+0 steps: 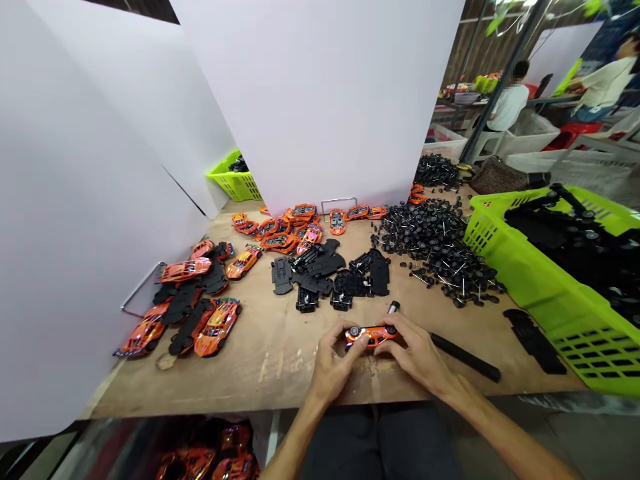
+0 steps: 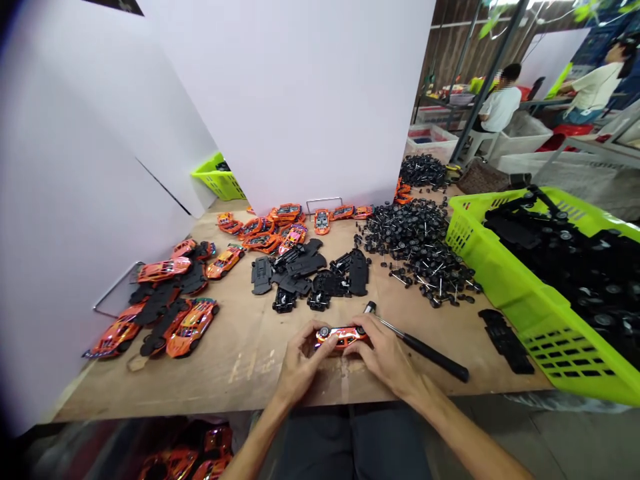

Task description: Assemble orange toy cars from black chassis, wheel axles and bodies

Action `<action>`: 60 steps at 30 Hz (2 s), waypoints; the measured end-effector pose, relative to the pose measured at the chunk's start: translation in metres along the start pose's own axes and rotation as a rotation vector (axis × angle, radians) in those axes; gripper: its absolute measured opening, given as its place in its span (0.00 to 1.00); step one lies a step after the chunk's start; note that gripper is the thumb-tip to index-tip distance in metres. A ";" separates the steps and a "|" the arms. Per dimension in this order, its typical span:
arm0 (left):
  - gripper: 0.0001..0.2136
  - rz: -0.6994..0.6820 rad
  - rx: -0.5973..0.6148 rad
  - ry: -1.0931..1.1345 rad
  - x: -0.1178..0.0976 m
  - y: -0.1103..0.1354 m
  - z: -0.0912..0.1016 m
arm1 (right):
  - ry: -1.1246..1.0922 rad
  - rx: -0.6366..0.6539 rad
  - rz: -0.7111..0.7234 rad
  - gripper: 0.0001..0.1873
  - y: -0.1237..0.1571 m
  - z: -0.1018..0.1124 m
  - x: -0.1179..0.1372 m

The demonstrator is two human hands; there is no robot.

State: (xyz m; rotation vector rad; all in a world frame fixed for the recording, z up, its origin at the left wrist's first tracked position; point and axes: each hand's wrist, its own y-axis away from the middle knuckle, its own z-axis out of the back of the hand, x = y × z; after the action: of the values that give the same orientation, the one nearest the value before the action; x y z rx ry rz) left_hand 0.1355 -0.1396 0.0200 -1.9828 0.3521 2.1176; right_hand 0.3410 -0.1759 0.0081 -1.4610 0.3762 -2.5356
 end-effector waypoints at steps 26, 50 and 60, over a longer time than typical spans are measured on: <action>0.20 -0.278 0.193 -0.877 -0.023 0.001 0.000 | -0.126 0.201 -0.315 0.21 -0.048 0.024 0.046; 0.15 0.417 0.088 -0.257 -0.003 -0.046 0.020 | 0.183 -0.026 0.063 0.17 0.004 0.041 0.003; 0.17 0.385 0.092 -0.214 0.003 -0.049 0.025 | 0.169 -0.081 0.051 0.21 0.005 0.030 -0.003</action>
State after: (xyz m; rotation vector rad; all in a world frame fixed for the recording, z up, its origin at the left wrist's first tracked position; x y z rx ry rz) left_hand 0.1276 -0.0849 0.0176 -1.7237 0.8310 2.4591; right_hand 0.3686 -0.1837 0.0181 -1.2494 0.5413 -2.6389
